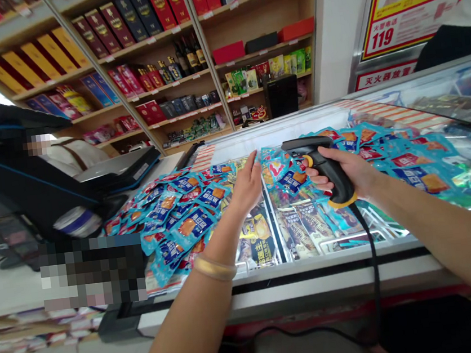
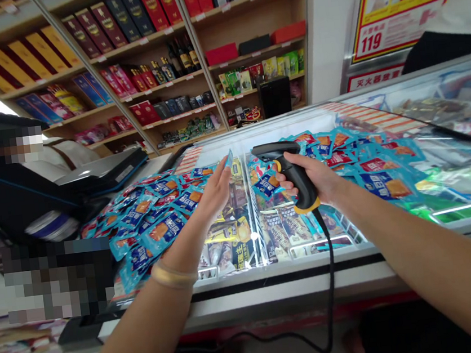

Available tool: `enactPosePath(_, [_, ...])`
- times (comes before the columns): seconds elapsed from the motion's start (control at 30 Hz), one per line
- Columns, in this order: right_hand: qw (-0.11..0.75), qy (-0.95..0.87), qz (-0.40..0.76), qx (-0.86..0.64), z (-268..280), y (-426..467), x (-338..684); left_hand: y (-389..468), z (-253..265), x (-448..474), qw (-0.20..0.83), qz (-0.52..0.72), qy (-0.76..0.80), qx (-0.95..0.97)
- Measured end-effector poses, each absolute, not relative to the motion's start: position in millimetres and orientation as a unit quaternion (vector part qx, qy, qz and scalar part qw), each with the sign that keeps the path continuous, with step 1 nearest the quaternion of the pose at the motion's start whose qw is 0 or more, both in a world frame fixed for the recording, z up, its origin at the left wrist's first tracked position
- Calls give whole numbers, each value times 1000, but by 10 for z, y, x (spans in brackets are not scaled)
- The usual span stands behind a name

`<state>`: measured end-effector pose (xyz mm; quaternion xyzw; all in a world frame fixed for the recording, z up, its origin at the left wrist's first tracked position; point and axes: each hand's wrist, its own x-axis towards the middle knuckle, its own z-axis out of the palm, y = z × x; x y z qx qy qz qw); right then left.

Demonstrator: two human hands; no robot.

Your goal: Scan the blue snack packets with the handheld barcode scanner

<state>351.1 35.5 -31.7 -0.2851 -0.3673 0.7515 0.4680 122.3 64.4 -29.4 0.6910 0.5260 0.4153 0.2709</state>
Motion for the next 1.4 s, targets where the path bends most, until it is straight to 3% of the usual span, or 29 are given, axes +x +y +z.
enactPosePath(0.13, [458,-358,768,-267,-215,379,3214,584,-101,839,-11,270,627,730])
enactPosePath(0.27, [429,-346,802,-231,-160,418,2765,502,-179,413,-122,157,700,686])
enactPosePath(0.43, [382,-328,833,-228,-266,432,2369,443,-440,178,-91,53,714,692])
enactPosePath(0.7, [399,-319,822,-250,-285,415,2486,411,-318,372,-114,79,712,688])
enactPosePath(1.1, [497,-362,727,-305,-155,455,3735,522,-354,1575,90,162,541,821])
enactPosePath(1.4, [517,-351,728,-281,-285,460,3808,573,-510,1738,97,163,508,840])
